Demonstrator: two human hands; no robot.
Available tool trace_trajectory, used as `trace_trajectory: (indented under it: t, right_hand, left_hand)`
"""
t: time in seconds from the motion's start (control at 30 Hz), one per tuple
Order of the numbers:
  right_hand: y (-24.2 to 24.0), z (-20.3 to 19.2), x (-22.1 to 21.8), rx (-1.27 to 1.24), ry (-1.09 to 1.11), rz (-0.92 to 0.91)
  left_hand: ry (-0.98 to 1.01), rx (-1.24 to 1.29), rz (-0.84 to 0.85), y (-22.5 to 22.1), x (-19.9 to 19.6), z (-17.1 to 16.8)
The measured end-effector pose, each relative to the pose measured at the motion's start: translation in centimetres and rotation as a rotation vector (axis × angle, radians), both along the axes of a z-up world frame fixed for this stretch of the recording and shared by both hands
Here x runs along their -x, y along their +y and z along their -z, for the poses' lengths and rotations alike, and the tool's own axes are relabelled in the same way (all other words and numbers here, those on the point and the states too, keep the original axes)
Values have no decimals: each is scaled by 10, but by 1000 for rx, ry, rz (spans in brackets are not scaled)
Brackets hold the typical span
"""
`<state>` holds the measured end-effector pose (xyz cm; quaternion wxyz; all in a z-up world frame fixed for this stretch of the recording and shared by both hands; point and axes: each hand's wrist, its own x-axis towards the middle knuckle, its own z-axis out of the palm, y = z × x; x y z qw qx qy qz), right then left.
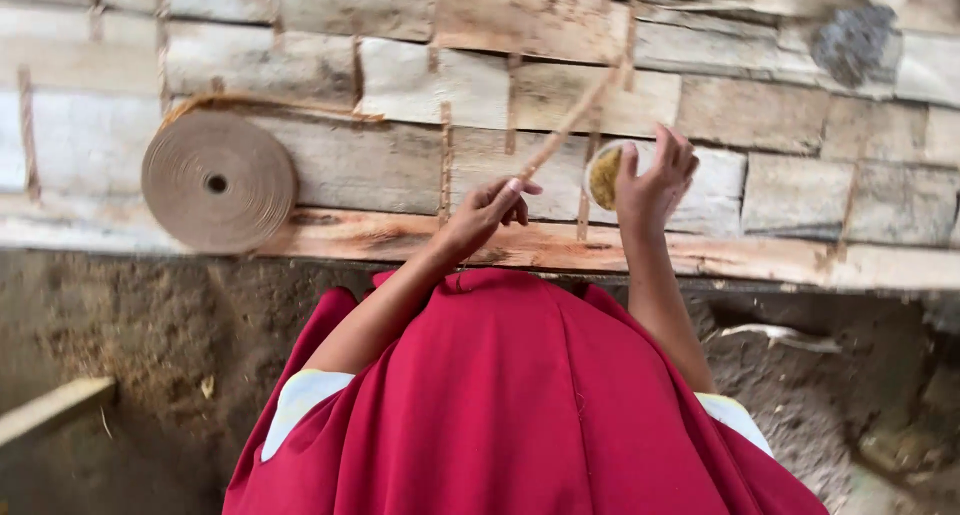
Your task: The person repeatedly applies a brown paste to perforated strips and presses them onto a wooden roof surface. They smooth each strip with both hands to secure it in place, working across multiple sections of the roof.
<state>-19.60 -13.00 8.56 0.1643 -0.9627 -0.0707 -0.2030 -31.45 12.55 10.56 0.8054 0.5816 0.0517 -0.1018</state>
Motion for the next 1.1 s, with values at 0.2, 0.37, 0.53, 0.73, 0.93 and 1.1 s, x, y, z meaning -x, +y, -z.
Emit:
trace_trajectory:
  t: [0.2,0.37,0.53,0.73,0.93,1.1]
  right_hand:
    - [192,1,13,-218,78,-641]
    - [336,42,55,-315,379,-933]
    - [452,67,73,-180,272,-964]
    - [509,69,86,-124,690,-743]
    - [508,87,81,-245,700,-741]
    - [457,72,64,-220,616,-597]
  left_hand:
    - [-183,-308,-635,103,56,-15]
    - [-150,-527,-1155,207,121,-3]
    - [54,-665,-1369,308,178,34]
    - [398,-484,-1368,359,189,47]
    - [536,-509,-1257,375,178,54]
    - [439,-479,-1136,336,151,21]
